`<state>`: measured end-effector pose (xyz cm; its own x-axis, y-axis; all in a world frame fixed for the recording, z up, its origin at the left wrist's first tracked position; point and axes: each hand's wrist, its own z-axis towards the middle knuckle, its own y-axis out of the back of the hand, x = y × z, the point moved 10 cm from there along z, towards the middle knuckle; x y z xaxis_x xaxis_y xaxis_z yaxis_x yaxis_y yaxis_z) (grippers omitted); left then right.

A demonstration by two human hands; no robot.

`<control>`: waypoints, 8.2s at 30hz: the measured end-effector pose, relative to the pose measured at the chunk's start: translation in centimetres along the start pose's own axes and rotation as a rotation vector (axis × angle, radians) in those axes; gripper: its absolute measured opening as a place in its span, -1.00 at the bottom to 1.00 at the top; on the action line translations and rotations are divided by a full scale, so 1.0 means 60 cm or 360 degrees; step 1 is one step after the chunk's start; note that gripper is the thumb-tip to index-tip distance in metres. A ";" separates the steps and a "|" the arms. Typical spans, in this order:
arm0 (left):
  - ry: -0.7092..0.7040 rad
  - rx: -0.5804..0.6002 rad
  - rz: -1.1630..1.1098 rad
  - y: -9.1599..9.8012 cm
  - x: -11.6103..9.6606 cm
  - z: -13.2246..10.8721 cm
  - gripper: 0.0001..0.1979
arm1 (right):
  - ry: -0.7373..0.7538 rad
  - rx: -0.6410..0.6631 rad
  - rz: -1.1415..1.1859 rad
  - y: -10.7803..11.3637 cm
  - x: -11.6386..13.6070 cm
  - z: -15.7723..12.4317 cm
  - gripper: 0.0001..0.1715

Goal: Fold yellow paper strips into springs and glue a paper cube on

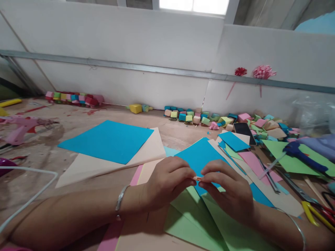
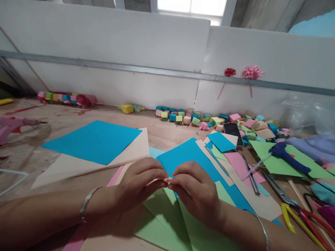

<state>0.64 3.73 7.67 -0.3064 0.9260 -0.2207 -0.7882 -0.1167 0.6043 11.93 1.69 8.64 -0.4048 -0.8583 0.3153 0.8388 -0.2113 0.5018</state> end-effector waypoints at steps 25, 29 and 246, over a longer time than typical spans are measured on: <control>-0.0298 0.0192 -0.0011 0.001 -0.056 -0.001 -0.80 | -0.1193 -0.0358 0.0564 0.018 -0.163 -0.047 -0.84; 0.0817 0.0249 -0.0755 -0.044 0.059 -0.018 -0.69 | -0.1422 -0.0208 0.1010 -0.029 -0.164 -0.062 -0.75; 0.0695 -0.0166 -0.0751 -0.047 0.086 0.060 -0.96 | -0.0492 -0.0061 0.0089 0.039 -0.094 0.024 -0.83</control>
<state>3.22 10.15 7.59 -0.0860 0.6576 -0.7485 -0.9321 0.2122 0.2936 15.61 6.71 9.21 -0.4442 -0.6876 0.5744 0.8736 -0.1902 0.4478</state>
